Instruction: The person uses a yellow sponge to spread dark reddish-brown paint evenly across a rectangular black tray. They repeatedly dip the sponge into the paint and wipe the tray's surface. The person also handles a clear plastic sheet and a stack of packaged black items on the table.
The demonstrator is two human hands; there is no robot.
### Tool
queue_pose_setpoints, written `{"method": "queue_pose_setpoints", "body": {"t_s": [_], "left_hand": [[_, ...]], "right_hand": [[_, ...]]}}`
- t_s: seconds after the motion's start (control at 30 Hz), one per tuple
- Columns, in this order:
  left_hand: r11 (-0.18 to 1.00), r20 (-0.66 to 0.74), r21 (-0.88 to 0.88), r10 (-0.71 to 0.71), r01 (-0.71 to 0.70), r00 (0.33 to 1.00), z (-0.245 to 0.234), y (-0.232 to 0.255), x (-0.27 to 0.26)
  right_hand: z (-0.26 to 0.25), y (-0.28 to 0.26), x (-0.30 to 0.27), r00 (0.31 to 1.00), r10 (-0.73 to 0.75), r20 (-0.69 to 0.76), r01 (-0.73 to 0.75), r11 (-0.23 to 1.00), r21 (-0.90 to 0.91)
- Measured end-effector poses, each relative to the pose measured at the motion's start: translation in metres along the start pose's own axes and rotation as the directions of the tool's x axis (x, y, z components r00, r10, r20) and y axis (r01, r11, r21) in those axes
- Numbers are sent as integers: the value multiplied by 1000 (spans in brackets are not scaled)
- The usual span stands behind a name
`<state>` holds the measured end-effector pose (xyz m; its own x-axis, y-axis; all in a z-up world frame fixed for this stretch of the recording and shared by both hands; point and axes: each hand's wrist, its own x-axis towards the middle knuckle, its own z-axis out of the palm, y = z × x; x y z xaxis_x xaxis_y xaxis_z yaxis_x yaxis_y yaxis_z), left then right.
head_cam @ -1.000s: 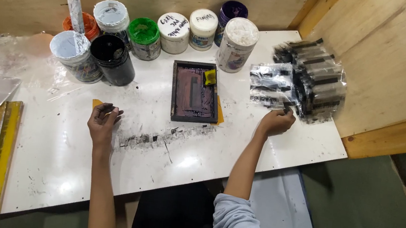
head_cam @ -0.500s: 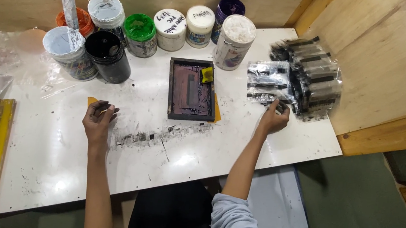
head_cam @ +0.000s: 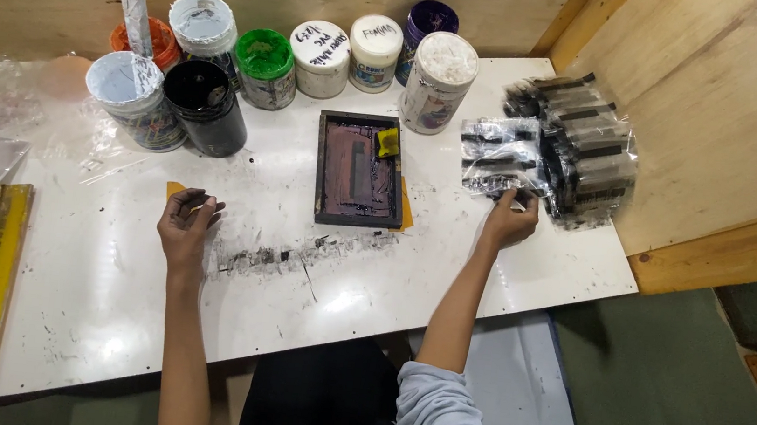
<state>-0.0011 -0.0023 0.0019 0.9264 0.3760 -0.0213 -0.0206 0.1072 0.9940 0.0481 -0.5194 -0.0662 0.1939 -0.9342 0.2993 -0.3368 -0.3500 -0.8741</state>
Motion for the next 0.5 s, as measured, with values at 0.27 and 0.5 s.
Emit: {"method": "queue_pose_setpoints", "body": {"t_s": [0.27, 0.5], "left_hand": [[1000, 0, -11, -2, 2, 1000, 2, 4, -2], [1000, 8, -29, 0, 0, 1000, 0, -1, 1]], "right_hand": [[-3, -6, 10, 998, 4, 69, -7, 999, 38], [-11, 1, 42, 964, -217, 156, 242, 957, -162]]}}
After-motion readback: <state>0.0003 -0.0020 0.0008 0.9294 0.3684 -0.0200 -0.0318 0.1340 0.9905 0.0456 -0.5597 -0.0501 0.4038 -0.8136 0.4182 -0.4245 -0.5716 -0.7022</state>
